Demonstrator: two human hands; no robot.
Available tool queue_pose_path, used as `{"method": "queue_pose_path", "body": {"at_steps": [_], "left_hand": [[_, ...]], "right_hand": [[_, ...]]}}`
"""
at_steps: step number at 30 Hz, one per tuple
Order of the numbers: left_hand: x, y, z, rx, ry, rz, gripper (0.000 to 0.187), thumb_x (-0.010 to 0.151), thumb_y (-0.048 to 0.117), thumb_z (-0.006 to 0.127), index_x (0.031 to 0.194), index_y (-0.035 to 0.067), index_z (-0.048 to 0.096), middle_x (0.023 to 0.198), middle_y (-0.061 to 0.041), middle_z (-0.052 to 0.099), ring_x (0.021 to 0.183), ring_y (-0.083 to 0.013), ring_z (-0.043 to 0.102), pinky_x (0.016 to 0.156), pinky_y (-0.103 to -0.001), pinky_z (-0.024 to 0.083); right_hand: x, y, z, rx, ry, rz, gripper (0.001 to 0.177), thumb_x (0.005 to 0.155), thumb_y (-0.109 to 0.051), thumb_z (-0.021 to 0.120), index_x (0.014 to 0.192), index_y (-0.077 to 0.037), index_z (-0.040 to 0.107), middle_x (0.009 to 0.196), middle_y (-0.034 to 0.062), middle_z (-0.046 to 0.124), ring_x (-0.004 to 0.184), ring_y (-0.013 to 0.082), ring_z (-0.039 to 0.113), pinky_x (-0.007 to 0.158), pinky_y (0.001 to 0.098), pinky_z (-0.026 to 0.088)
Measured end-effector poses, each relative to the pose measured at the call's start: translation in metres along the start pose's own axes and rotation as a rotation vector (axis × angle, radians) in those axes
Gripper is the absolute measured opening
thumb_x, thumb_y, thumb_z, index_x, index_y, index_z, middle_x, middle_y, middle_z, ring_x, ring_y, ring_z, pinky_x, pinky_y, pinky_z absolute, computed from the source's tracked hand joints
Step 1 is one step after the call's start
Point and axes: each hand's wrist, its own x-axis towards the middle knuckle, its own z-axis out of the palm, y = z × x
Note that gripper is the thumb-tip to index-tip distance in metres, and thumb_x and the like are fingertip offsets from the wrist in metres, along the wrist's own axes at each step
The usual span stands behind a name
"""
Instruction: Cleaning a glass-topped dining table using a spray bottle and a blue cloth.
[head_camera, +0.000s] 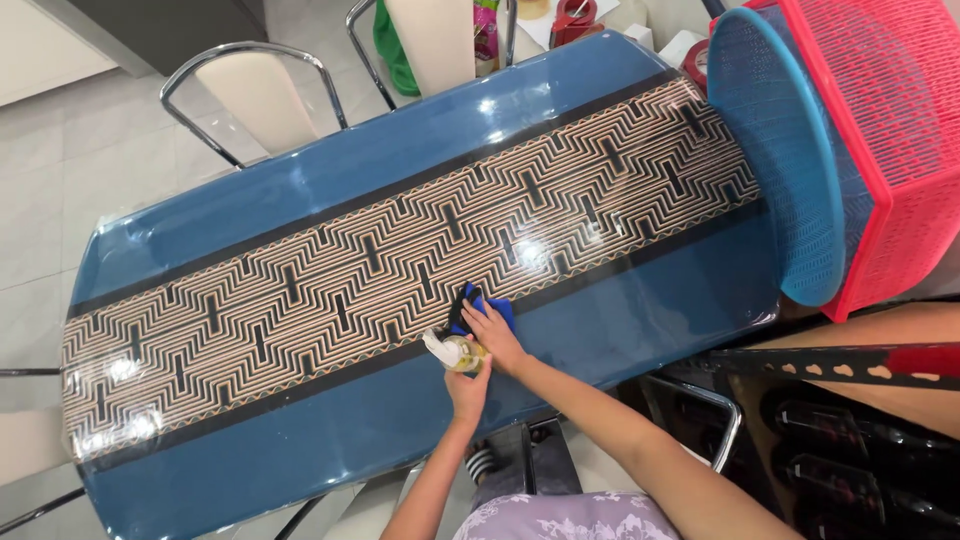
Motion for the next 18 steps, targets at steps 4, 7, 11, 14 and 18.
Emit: {"method": "queue_pose_path", "body": {"at_steps": [4,7,11,14,18], "left_hand": [[0.006,0.002,-0.024,0.036,0.061,0.049,0.045,0.083,0.011,0.082,0.123,0.001,0.066,0.113,-0.009,0.073,0.099,-0.0169,0.069,0.089,-0.033,0.054],[0.006,0.001,-0.032,0.076,0.039,0.031,0.04,0.084,0.013,0.084,0.118,0.001,0.067,0.109,-0.011,0.074,0.097,-0.0188,0.071,0.089,-0.034,0.055],[0.003,0.042,-0.008,-0.025,-0.191,0.053,0.052,0.083,0.014,0.083,0.127,0.002,0.058,0.113,-0.013,0.071,0.101,-0.023,0.07,0.088,-0.035,0.055],[-0.019,0.073,0.017,-0.043,-0.377,0.063,0.061,0.082,0.015,0.081,0.133,0.001,0.05,0.114,-0.016,0.068,0.101,-0.0286,0.069,0.087,-0.037,0.055],[-0.03,0.093,0.05,0.24,-0.792,-0.108,0.069,0.078,0.03,0.083,0.131,0.001,0.049,0.115,-0.02,0.066,0.108,-0.041,0.065,0.091,-0.047,0.052]], "right_hand": [[0.024,0.027,-0.02,0.226,-0.161,-0.023,0.066,0.087,-0.02,0.078,0.145,-0.003,0.052,0.161,0.0132,0.042,0.148,0.0455,0.034,0.121,0.0523,0.025],[0.024,0.027,-0.089,0.611,-0.24,0.061,0.062,0.087,-0.022,0.074,0.146,-0.009,0.059,0.159,0.0103,0.053,0.148,0.0329,0.05,0.124,0.0439,0.037],[0.007,-0.062,-0.196,0.861,-0.148,0.07,0.09,0.082,-0.023,0.08,0.157,-0.006,0.034,0.162,0.0125,0.04,0.146,0.0274,0.042,0.118,0.0424,0.034],[-0.021,-0.094,-0.197,0.91,0.073,0.131,0.101,0.076,-0.017,0.084,0.158,-0.007,0.025,0.157,0.01,0.041,0.127,0.0204,0.05,0.107,0.0374,0.042],[-0.063,-0.049,-0.189,0.759,0.295,0.529,0.068,0.086,-0.005,0.078,0.15,-0.005,0.057,0.122,0.011,0.066,0.091,0.0114,0.058,0.085,0.0297,0.05]]}}
